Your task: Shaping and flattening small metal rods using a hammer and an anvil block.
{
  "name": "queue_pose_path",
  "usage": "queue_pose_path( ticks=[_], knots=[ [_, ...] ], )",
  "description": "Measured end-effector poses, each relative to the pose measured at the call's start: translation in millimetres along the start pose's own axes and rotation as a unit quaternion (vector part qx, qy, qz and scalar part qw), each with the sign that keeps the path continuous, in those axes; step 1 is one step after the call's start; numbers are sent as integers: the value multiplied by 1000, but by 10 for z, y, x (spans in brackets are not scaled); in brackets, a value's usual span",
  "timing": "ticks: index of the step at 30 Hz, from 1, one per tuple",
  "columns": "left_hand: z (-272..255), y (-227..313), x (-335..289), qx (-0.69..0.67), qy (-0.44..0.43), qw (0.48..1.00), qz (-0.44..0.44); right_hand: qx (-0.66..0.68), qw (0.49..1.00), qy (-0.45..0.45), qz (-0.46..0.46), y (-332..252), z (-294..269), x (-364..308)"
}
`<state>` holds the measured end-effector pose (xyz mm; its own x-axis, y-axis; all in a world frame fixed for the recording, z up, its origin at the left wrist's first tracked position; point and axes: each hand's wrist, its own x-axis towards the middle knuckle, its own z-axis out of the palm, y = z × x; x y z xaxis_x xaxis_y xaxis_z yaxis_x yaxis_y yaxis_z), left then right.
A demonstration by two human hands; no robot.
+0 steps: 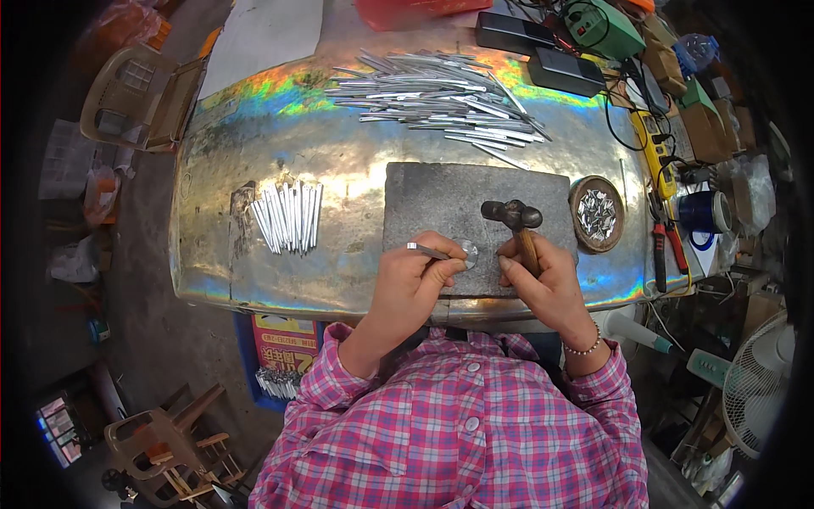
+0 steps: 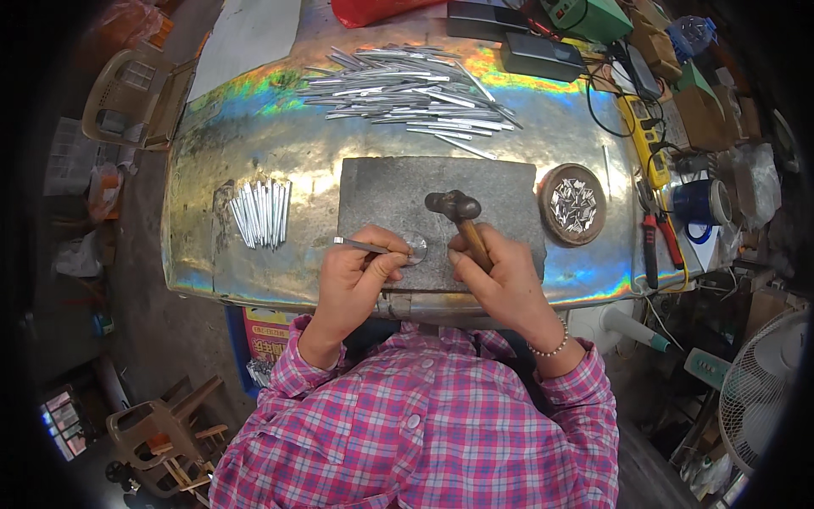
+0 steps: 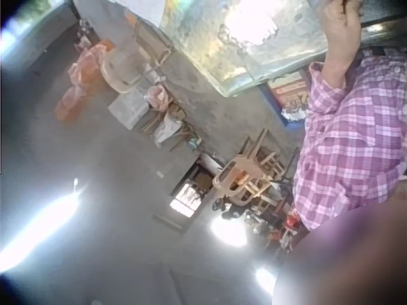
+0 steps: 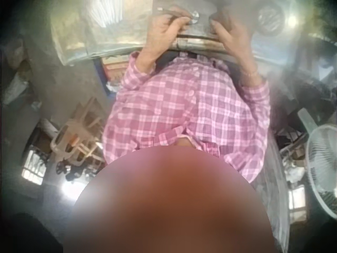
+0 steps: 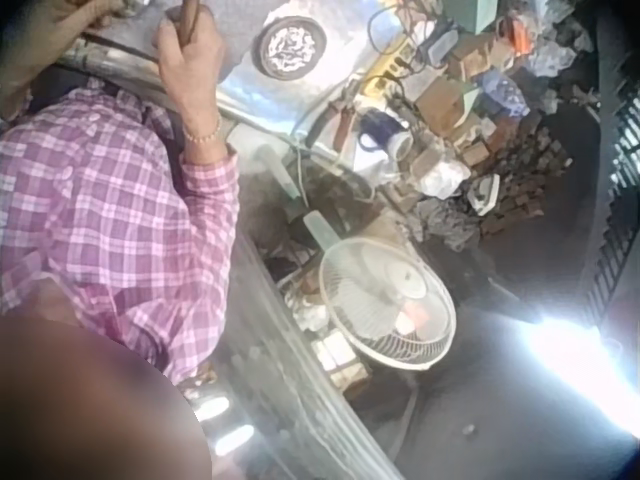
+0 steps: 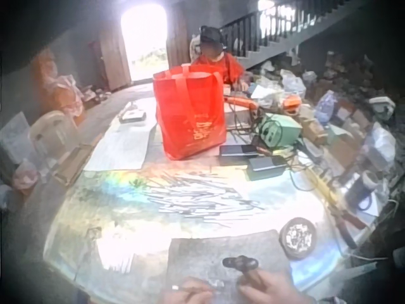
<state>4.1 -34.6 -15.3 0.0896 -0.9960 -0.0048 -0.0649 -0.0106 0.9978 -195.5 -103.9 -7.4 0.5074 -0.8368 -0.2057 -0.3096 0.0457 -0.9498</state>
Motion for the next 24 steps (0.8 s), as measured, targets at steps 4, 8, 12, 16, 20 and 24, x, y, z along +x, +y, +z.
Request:
queue_pose_path(
  ticks=[4, 8, 12, 16, 20, 24],
  knots=[
    [20, 3, 4, 63, 4, 997, 44, -9, 1000, 2, -7, 2, 3, 2],
    [46, 19, 7, 67, 5, 996, 53, -26, 999, 7, -21, 9, 2, -1],
    [59, 53, 4, 61, 12, 998, 30, -13, 1000, 11, -16, 19, 11, -5],
    [58, 25, 21, 71, 10, 996, 51, -18, 999, 13, -27, 36, 4, -5],
    [114, 59, -14, 261, 26, 943, 204, -1, 999, 9, -31, -5, 12, -19],
    [87, 75, 19, 267, 18, 950, 158, 70, 997, 21, -35, -73, 27, -99]
  ],
)
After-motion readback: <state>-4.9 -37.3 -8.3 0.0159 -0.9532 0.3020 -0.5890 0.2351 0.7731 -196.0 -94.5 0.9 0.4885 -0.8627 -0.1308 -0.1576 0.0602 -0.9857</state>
